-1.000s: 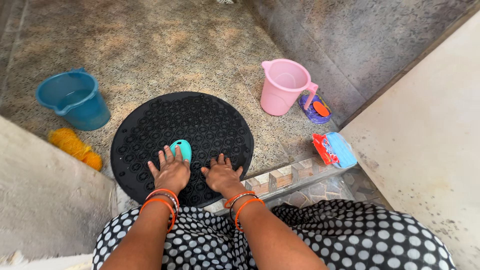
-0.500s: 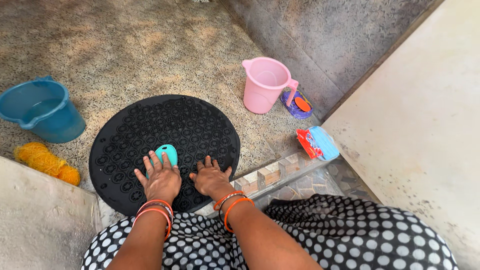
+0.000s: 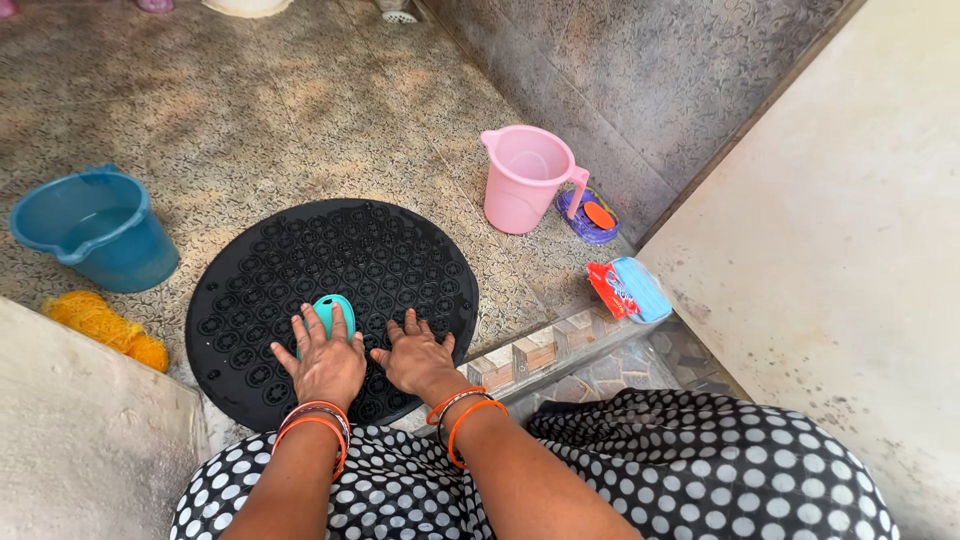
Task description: The person prepares a cleaning solution by pouring water from a bucket into a pink jug, then into a blue jug containing detergent powder. They pour the soapy water onto a black bath mat and scrub it with a green scrubber.
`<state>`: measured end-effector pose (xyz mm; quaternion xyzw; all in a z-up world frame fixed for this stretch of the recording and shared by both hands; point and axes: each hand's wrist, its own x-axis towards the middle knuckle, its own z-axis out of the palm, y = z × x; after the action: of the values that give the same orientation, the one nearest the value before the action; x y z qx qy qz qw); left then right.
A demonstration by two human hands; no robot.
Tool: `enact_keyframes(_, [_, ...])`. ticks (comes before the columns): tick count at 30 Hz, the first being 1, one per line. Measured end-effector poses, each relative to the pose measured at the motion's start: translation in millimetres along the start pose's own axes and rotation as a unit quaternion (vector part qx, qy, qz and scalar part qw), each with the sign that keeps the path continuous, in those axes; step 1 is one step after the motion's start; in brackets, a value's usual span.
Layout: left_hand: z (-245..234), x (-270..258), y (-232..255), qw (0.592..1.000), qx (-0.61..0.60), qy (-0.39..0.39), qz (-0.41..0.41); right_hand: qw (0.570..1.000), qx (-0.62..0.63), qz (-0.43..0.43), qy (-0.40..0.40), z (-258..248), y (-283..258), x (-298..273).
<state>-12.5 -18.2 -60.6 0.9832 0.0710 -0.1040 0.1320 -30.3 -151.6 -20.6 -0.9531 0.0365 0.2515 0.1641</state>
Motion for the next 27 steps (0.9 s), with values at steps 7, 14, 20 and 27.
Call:
enact_keyframes(7, [1, -4, -4, 1.000, -0.007, -0.003, 0.006, 1.000, -0.005, -0.014, -0.001, -2, -10, -2])
enact_keyframes(14, [-2, -6, -4, 1.000, 0.004, -0.017, 0.007, 1.000, -0.004, -0.007, 0.005, -7, -13, -10])
enact_keyframes(20, [-1, -2, -9, 1.000, 0.026, -0.007, 0.015, 0.999, -0.021, -0.016, 0.021, -17, -9, -10])
enact_keyframes(27, [-10, -5, -10, 0.999, 0.029, -0.024, 0.008, 1.000, -0.021, 0.000, 0.009, -17, -4, -8])
